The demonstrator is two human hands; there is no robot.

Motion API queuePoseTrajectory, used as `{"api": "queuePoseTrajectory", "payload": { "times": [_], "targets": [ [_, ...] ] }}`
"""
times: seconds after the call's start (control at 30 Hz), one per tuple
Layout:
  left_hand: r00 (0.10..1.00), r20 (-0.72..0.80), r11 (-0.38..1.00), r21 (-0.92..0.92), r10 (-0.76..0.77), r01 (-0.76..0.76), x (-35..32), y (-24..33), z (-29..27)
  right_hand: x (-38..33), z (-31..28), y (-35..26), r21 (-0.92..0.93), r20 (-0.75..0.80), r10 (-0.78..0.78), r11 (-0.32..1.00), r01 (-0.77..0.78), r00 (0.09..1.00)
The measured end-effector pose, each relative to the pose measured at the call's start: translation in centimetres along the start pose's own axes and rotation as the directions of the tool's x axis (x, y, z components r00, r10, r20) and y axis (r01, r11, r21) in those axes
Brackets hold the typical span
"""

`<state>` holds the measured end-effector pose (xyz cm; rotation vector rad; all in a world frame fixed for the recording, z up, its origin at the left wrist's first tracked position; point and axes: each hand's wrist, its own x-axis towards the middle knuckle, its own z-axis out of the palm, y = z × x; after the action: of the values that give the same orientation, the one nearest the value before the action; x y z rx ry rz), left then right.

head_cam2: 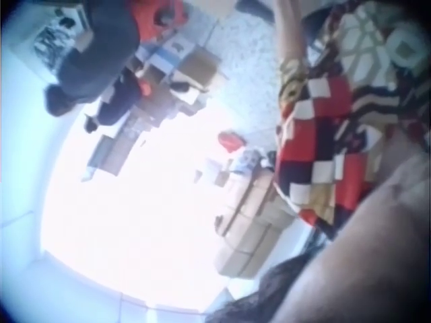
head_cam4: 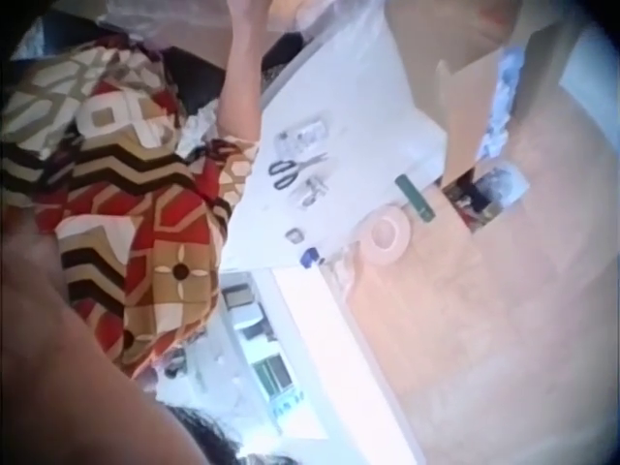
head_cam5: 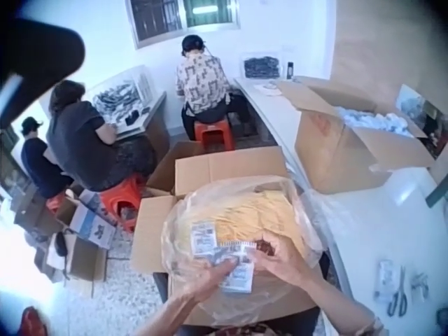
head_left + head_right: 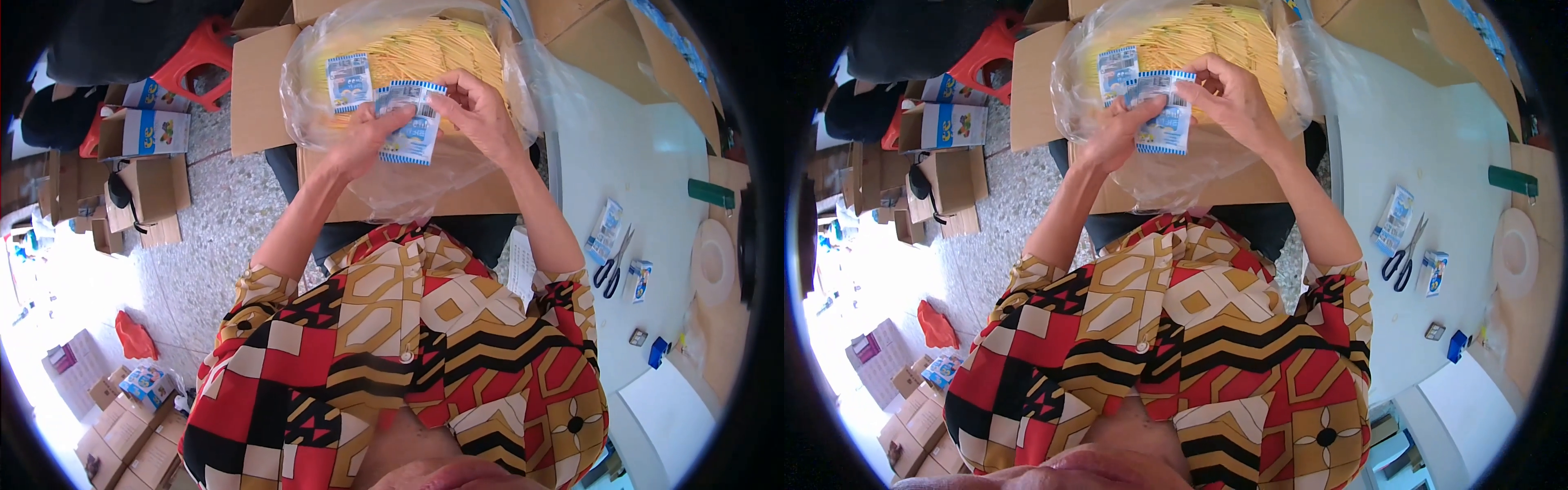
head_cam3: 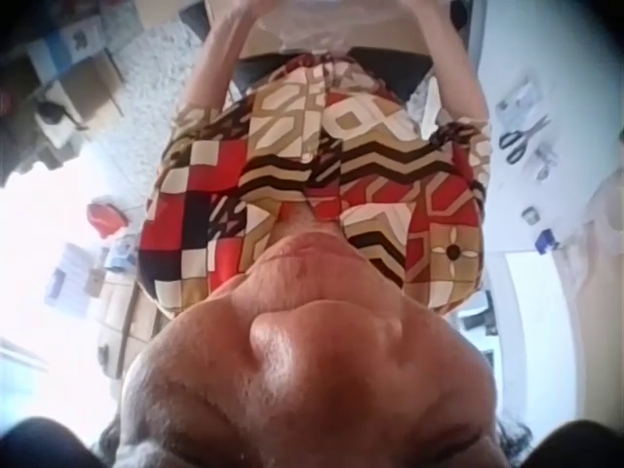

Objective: Placing seasoning packets and plastic forks into plastic bags containing dried noodles for assembly.

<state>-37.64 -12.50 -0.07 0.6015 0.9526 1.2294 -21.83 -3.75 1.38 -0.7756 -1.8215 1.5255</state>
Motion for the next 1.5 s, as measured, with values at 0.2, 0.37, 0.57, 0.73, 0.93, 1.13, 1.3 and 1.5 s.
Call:
{"api": "queuePoseTrajectory", "payload": {
  "times": [0.2, 0.37, 0.57, 0.73, 0.93, 1.13, 1.3, 1.5],
  "targets": [
    [0.993, -0.067, 0.983, 0.168, 0.093, -0.081, 0.1, -0.4, 0.4, 0.0, -1.5, -1.4, -0.312, 0.083, 0.034, 0.95, -0.006, 0.996],
    [0.998, -0.055, 0.999, -0.036, 0.019, -0.021, -0.3, -0.4, 1.1, -0.5, -2.1, -1.5, -0.324, 0.118, 0.035, 0.946, 0.005, 0.992],
    [0.999, -0.015, 0.999, -0.02, 0.033, -0.033, -0.5, -1.0, 0.9, -0.8, -2.4, -1.9, -0.312, 0.162, 0.033, 0.95, 0.02, 0.986],
    [0.985, -0.079, 0.983, 0.116, 0.15, -0.141, -1.2, -0.9, 0.2, -1.0, -1.7, -1.8, -0.298, 0.181, -0.02, 0.952, 0.074, 0.983],
    [0.949, -0.157, 0.943, 0.24, 0.273, -0.231, -1.5, -1.5, -0.2, -2.6, -0.6, -4.3, -0.385, 0.059, -0.2, 0.899, 0.207, 0.978],
    [0.9, -0.177, 0.866, 0.397, 0.399, -0.306, -2.1, -1.5, 0.1, -2.9, -0.3, -4.8, -0.522, -0.024, -0.238, 0.831, 0.191, 0.971],
    [0.886, -0.123, 0.823, 0.445, 0.447, -0.353, -2.3, -1.4, 0.2, -2.7, -0.5, -3.9, -0.364, 0.1, -0.135, 0.917, 0.162, 0.986],
    [0.948, -0.09, 0.902, 0.345, 0.306, -0.259, -2.9, -0.7, 1.1, -2.5, -0.7, -3.9, -0.54, 0.091, -0.319, 0.78, 0.316, 0.943]
  ]
}}
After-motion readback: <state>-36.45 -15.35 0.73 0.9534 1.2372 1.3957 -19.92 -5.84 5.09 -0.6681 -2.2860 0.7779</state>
